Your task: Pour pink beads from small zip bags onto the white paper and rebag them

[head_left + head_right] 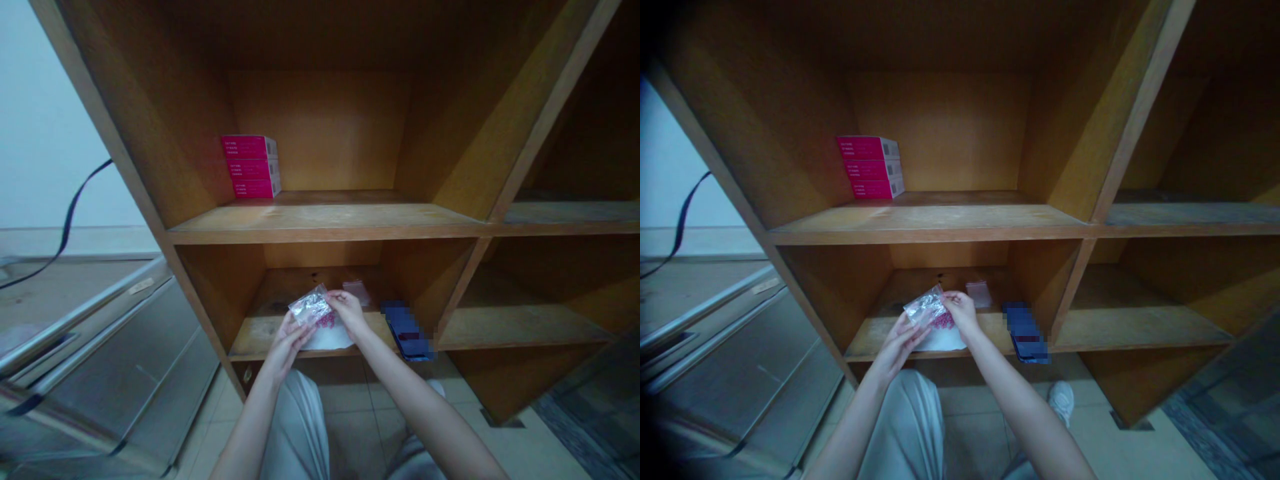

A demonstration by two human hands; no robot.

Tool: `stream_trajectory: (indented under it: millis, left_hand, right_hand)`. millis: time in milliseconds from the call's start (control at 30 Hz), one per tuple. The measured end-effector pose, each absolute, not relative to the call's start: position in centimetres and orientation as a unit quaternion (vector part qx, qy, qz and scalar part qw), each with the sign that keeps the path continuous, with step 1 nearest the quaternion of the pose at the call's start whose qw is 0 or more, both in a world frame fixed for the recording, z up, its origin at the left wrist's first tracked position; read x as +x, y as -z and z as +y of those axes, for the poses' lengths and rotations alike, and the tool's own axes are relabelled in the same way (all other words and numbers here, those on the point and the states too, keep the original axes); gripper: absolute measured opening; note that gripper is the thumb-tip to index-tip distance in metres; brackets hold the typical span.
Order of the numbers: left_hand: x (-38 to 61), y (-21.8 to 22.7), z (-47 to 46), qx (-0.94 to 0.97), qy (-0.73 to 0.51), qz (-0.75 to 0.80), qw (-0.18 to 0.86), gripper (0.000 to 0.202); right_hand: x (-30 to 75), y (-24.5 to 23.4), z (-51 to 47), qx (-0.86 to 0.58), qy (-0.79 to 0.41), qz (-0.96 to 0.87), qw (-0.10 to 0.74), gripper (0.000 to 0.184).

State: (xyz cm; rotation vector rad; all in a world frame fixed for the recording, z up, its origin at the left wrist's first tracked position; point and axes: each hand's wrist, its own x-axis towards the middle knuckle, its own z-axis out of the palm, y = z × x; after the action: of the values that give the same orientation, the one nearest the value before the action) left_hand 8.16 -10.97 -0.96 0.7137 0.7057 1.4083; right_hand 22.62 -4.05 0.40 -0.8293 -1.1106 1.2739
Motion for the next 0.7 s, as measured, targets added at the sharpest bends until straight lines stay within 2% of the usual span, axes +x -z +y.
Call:
stream_trajectory:
  millis: [233,400,700]
  left_hand:
    - [6.3,3.1,-9.1,0.305,-0.629,0.325,0.637,0.035]
    - [5.4,4.7,-7.9,0.347,-0.573,0.316,0.672,0.034]
    - [5.7,5.1,-7.7,0.35,-0.564,0.36,0.656,0.019]
  right_hand:
    - [22.8,0.2,-4.1,-0.381,-0.556,-0.529,0.516,0.017]
    - [22.4,1.1,-4.4,-0.37,-0.576,-0.577,0.445,0.016]
    - [21.4,1.4,-4.5,-0.358,-0.555,-0.613,0.434,0.015]
